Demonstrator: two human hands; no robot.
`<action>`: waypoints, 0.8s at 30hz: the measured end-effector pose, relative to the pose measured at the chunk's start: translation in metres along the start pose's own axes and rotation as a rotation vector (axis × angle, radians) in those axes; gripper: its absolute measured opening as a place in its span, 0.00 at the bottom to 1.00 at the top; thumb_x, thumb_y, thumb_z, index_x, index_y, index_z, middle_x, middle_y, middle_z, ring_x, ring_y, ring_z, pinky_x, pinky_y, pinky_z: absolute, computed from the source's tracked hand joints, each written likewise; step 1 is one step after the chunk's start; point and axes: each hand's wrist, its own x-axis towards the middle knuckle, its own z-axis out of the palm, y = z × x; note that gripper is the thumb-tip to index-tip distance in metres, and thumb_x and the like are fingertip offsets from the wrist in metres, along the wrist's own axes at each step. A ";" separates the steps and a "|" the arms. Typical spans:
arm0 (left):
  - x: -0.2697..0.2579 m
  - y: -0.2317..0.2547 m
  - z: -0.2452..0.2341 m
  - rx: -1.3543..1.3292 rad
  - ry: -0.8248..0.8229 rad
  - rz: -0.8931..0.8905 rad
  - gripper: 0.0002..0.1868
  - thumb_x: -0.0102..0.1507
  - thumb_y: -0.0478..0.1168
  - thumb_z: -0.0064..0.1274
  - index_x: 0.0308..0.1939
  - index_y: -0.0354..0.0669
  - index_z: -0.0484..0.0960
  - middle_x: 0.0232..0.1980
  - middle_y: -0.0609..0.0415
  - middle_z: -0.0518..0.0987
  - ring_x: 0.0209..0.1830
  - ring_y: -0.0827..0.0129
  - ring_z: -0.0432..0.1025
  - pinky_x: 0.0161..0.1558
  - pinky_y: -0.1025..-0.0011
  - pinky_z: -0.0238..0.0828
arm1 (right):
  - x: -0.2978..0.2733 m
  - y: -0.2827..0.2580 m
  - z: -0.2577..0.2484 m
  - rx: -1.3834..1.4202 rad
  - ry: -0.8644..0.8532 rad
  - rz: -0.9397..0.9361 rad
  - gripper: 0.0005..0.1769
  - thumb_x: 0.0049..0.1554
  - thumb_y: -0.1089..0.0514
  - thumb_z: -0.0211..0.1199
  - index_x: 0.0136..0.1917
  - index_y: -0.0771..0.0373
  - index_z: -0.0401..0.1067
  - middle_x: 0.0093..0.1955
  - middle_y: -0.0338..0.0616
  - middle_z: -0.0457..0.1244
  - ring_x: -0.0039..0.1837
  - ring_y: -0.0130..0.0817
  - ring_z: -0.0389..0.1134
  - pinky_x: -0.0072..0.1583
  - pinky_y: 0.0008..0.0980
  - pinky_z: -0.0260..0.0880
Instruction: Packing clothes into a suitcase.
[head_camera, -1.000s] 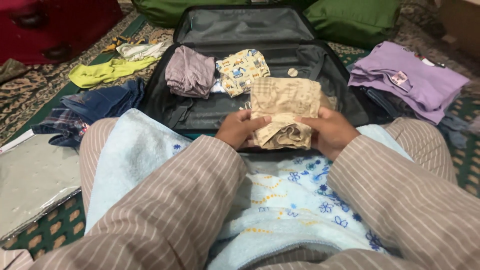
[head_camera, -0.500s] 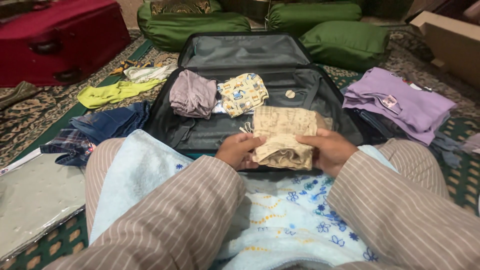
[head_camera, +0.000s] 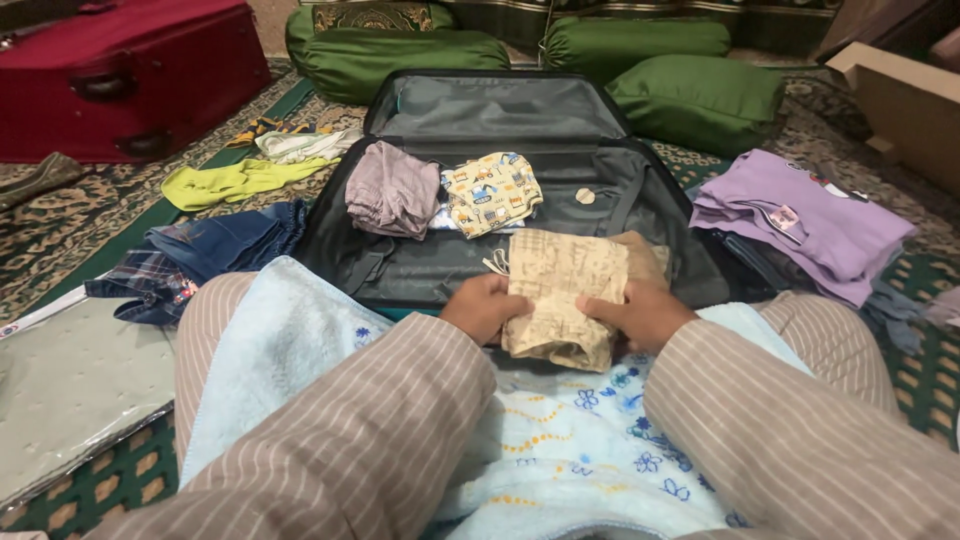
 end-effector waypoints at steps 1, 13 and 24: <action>-0.002 0.009 0.001 0.000 0.002 0.002 0.17 0.59 0.36 0.61 0.48 0.28 0.82 0.40 0.46 0.85 0.34 0.67 0.81 0.35 0.73 0.80 | 0.003 -0.002 -0.002 -0.002 -0.001 -0.003 0.26 0.57 0.46 0.68 0.61 0.65 0.76 0.53 0.49 0.72 0.48 0.40 0.72 0.46 0.42 0.74; -0.010 0.018 -0.002 0.043 0.044 -0.177 0.11 0.56 0.37 0.61 0.37 0.31 0.82 0.28 0.50 0.78 0.18 0.70 0.70 0.18 0.72 0.64 | -0.010 -0.034 -0.005 -0.231 -0.012 0.260 0.24 0.59 0.44 0.65 0.58 0.65 0.76 0.48 0.50 0.70 0.41 0.40 0.72 0.43 0.37 0.78; -0.018 0.109 0.013 0.297 -0.061 -0.446 0.12 0.62 0.44 0.58 0.39 0.38 0.82 0.31 0.52 0.84 0.23 0.68 0.78 0.27 0.71 0.79 | -0.007 -0.009 -0.006 0.181 -0.063 0.168 0.15 0.60 0.49 0.63 0.59 0.51 0.73 0.49 0.36 0.70 0.46 0.28 0.71 0.47 0.35 0.74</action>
